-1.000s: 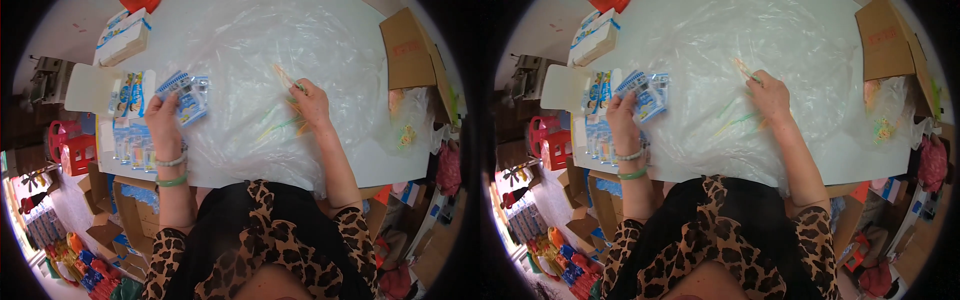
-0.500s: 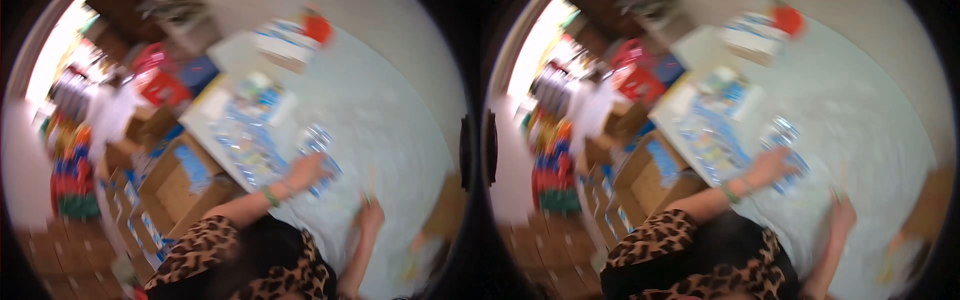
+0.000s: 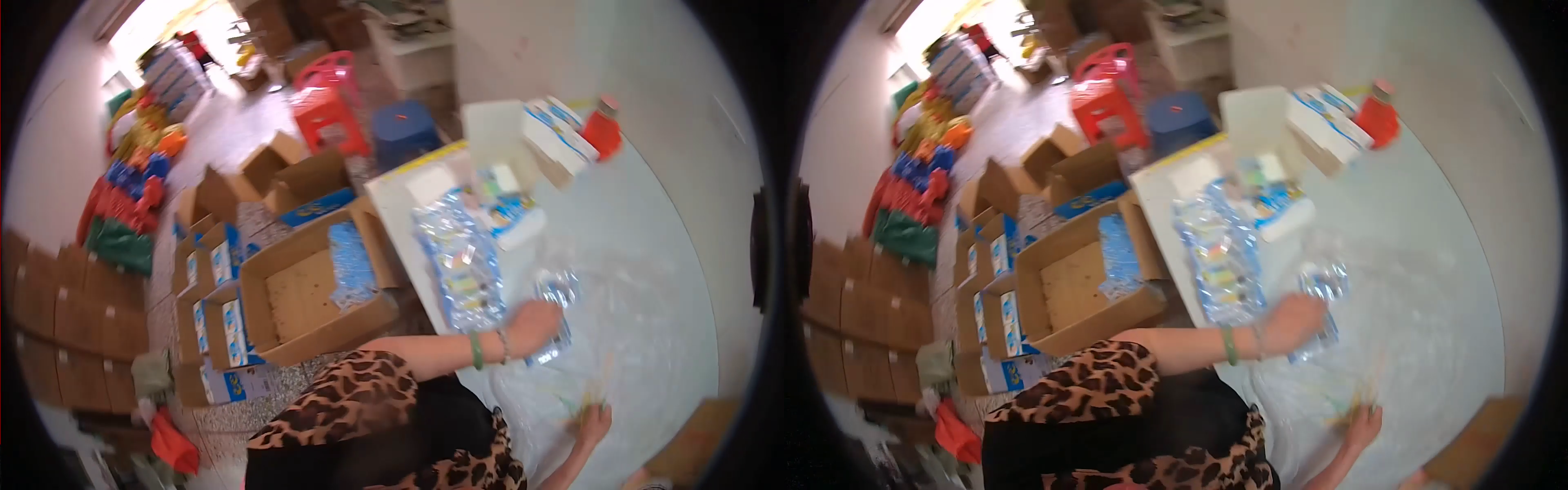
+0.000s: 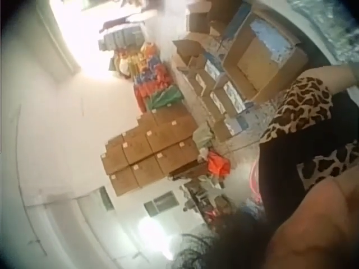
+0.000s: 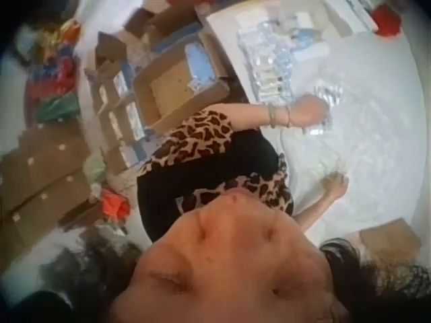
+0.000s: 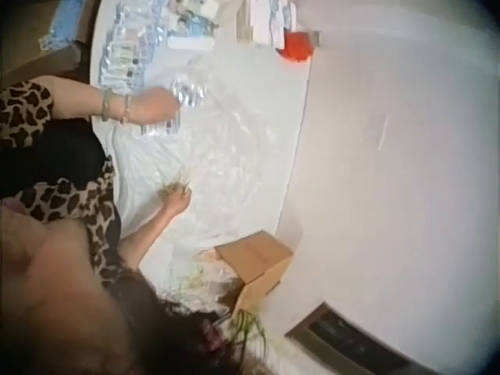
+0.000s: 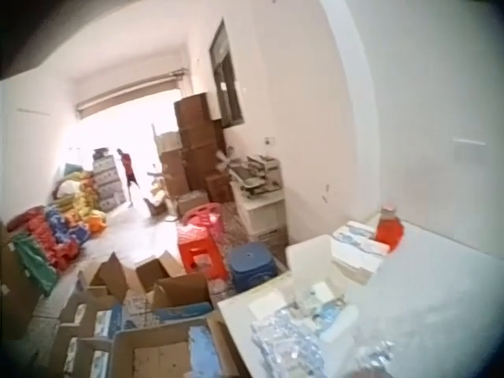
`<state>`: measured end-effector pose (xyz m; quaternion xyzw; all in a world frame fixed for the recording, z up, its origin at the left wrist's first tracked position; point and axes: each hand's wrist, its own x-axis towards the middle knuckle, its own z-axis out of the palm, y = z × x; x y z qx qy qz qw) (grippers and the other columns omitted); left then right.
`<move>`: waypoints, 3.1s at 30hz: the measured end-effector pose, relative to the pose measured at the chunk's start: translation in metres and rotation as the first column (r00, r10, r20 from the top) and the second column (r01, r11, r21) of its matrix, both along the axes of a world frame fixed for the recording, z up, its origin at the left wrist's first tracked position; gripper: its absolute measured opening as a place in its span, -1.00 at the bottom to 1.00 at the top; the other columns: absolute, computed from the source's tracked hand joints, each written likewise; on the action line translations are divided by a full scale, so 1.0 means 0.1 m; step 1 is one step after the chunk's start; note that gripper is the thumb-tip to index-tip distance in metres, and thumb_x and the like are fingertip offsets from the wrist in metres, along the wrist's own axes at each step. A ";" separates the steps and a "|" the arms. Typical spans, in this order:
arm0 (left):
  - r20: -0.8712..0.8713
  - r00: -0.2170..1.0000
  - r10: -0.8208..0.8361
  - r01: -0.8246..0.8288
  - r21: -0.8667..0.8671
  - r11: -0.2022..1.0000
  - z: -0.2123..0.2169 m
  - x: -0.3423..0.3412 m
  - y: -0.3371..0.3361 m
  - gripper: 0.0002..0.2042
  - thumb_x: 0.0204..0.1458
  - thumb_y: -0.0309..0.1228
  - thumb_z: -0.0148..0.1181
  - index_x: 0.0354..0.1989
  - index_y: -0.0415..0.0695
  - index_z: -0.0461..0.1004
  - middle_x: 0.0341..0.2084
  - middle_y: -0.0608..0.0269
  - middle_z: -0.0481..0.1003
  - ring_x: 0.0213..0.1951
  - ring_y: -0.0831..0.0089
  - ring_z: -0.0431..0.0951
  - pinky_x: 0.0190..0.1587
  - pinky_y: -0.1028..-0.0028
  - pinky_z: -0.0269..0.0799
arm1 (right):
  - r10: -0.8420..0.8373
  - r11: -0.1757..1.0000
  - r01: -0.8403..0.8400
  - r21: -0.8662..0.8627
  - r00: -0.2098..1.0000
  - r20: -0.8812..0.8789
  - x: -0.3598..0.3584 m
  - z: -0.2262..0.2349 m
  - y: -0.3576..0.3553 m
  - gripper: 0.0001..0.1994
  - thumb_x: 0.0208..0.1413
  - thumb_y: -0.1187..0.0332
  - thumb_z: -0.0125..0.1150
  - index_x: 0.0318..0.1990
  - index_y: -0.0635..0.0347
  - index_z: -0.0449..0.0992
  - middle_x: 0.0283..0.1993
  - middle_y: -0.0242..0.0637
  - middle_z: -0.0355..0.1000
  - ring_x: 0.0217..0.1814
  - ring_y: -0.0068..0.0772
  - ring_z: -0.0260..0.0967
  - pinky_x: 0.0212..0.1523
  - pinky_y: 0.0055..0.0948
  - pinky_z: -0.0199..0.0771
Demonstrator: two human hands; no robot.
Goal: Packaging small toy parts into plastic bags and organizing them into boxes on a workbench.
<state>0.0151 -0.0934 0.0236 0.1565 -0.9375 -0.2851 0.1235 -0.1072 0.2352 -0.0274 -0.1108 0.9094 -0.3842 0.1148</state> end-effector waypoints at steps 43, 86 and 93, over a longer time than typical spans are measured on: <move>0.182 0.972 0.147 -0.151 0.011 0.988 -0.09 0.04 -0.03 -0.71 -0.17 -0.25 0.34 -0.50 -0.19 0.40 -0.55 0.09 0.46 -0.45 0.12 0.47 -0.33 0.26 0.30 | 0.158 0.879 -0.283 -0.385 0.932 -0.326 1.15 0.16 -1.10 -0.85 0.02 0.56 0.14 -0.22 0.23 0.40 -0.39 -0.25 0.34 -0.37 -0.33 0.31 -0.31 -0.47 0.32; -0.031 0.978 -0.205 0.133 0.851 0.508 0.20 0.19 0.35 -0.78 -0.15 -0.55 0.32 -0.66 -0.27 0.35 -0.68 0.45 0.25 -0.53 0.73 0.20 -0.52 0.62 0.13 | 0.212 0.879 -0.075 -0.470 0.946 0.245 0.83 0.61 -1.26 -0.93 0.17 0.41 0.04 -0.29 0.20 0.37 -0.52 -0.53 0.22 -0.48 -0.74 0.08 -0.46 -0.67 0.13; 0.021 0.987 -0.158 0.071 0.832 0.551 0.03 0.22 0.26 -0.73 -0.15 -0.52 0.33 -0.67 -0.28 0.31 -0.73 0.40 0.19 -0.58 0.66 0.14 -0.56 0.57 0.10 | 0.174 0.943 -0.267 -0.200 0.905 -0.388 0.86 0.19 -1.16 -0.93 0.19 0.41 0.01 -0.29 0.19 0.38 -0.41 -0.37 0.35 -0.38 -0.53 0.30 -0.20 -0.46 0.32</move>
